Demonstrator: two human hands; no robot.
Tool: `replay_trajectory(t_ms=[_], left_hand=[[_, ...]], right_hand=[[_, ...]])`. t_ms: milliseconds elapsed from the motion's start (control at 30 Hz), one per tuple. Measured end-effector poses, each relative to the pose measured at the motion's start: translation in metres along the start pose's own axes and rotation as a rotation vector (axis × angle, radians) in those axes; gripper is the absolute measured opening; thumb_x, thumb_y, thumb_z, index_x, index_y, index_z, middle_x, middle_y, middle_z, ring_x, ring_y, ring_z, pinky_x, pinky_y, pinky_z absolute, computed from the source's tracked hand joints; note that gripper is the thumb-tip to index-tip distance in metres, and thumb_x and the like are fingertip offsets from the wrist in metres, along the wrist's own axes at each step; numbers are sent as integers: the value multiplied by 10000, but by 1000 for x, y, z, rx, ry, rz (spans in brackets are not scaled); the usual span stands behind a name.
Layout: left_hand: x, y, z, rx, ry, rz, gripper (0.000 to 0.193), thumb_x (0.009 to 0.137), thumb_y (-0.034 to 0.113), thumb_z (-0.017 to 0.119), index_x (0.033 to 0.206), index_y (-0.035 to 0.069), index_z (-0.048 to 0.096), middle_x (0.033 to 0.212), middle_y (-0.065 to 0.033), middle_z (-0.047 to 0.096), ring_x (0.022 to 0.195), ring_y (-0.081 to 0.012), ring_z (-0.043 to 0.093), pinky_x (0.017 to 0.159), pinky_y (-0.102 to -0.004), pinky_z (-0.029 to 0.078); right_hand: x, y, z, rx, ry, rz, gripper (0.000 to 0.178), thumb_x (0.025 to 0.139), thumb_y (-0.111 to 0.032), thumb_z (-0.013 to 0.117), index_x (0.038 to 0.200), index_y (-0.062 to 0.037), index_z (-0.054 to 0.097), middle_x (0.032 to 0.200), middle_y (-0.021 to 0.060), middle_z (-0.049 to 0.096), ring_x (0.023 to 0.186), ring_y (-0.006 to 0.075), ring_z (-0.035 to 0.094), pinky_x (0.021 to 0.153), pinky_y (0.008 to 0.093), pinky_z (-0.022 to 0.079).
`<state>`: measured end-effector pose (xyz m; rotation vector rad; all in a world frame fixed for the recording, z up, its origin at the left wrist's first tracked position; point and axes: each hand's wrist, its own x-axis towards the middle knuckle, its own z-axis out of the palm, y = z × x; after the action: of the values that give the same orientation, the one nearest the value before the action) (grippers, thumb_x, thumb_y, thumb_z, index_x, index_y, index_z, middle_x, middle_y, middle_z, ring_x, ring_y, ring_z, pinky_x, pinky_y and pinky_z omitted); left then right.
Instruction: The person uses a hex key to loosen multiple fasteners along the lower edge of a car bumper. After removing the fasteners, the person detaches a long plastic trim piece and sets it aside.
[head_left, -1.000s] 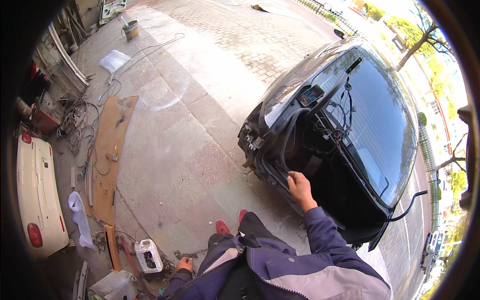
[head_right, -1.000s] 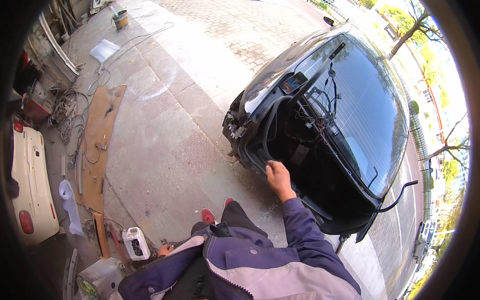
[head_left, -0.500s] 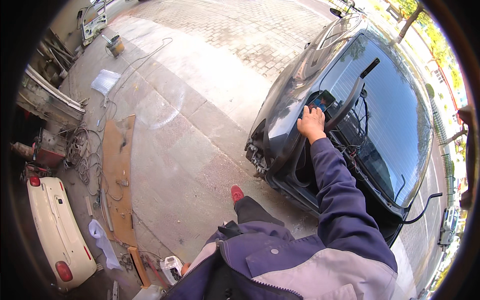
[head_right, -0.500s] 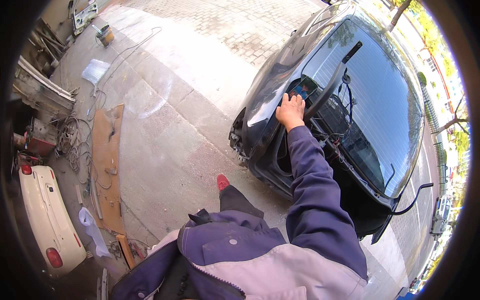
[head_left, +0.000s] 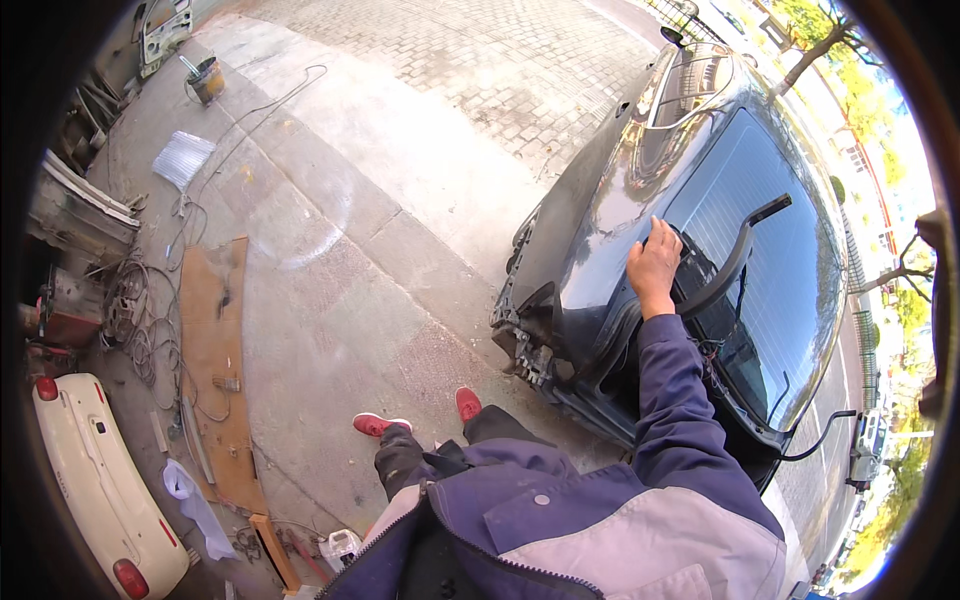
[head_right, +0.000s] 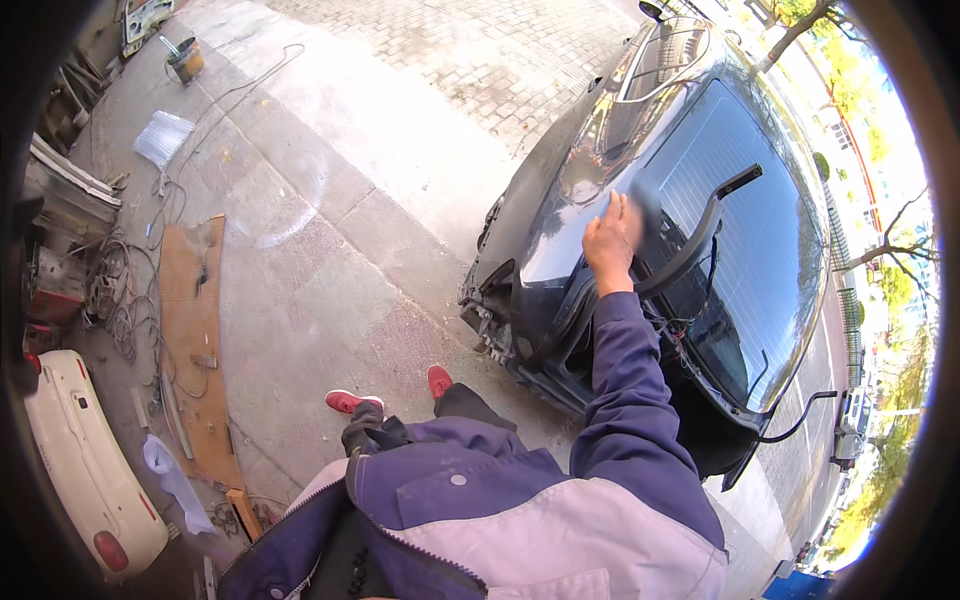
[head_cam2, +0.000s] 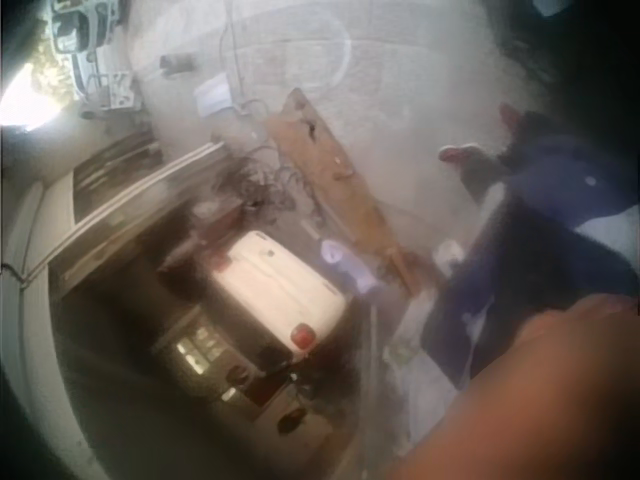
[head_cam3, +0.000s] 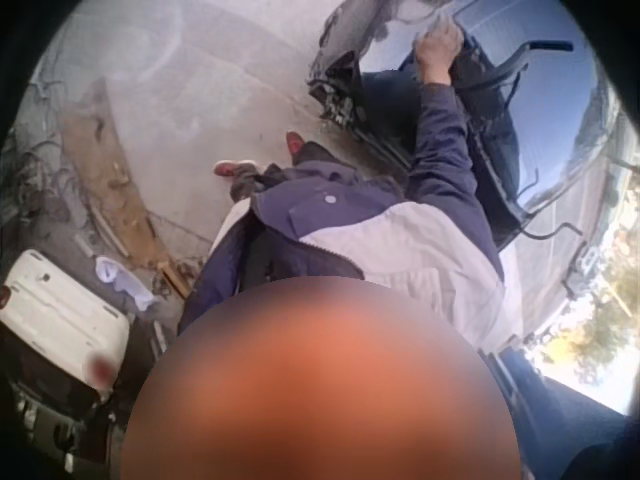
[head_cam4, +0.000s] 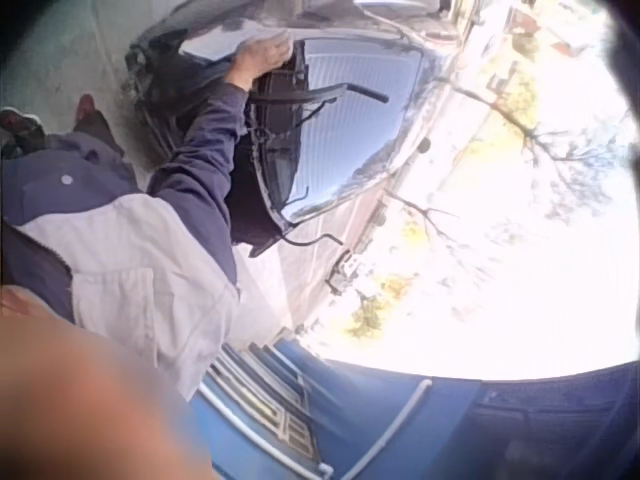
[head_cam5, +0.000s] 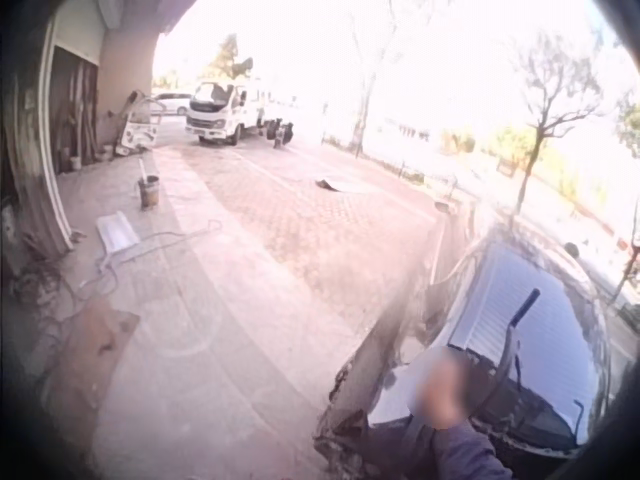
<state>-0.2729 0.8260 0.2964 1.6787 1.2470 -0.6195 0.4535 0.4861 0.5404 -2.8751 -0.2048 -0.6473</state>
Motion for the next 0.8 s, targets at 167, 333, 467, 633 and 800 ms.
replay_trajectory(t_ms=[167,333,467,633,800], left_hand=[[47,-25,-70,0,-44,31,466,977,460,699,1114,29,812,1076,-246,794,1053,-429,763,937,-518,580],[74,-84,-172,-53,26,1,465,976,461,698,1095,27,813,1061,-246,794,1041,-431,764,925,-521,580],[100,-115,-243,22,261,-97,462,975,436,700,1154,23,803,1100,-242,794,1062,-417,762,952,-500,589],[126,-131,-337,-190,491,-180,416,1030,420,673,1198,51,768,1099,-180,806,1041,-391,761,934,-492,600],[133,-156,-367,-378,572,-235,388,1033,424,681,1095,48,753,1032,-174,797,993,-387,758,867,-504,600]], right_hand=[[-80,-122,15,147,-18,-292,582,897,-117,722,1449,-4,579,1432,223,606,1351,427,536,1186,506,431],[-177,-242,65,281,-428,-291,456,889,-168,752,1323,-41,696,1328,213,666,1304,421,570,1146,489,472],[-230,-306,115,219,-877,-274,372,914,-313,733,1159,-40,793,1156,243,756,1140,453,677,1035,512,536],[-271,-367,163,166,-1366,-152,446,970,-388,708,1185,-10,808,1121,220,815,1106,340,783,978,410,590],[-263,-476,194,192,-1583,-270,383,961,-304,729,1120,39,789,910,118,786,755,214,736,706,367,585]])
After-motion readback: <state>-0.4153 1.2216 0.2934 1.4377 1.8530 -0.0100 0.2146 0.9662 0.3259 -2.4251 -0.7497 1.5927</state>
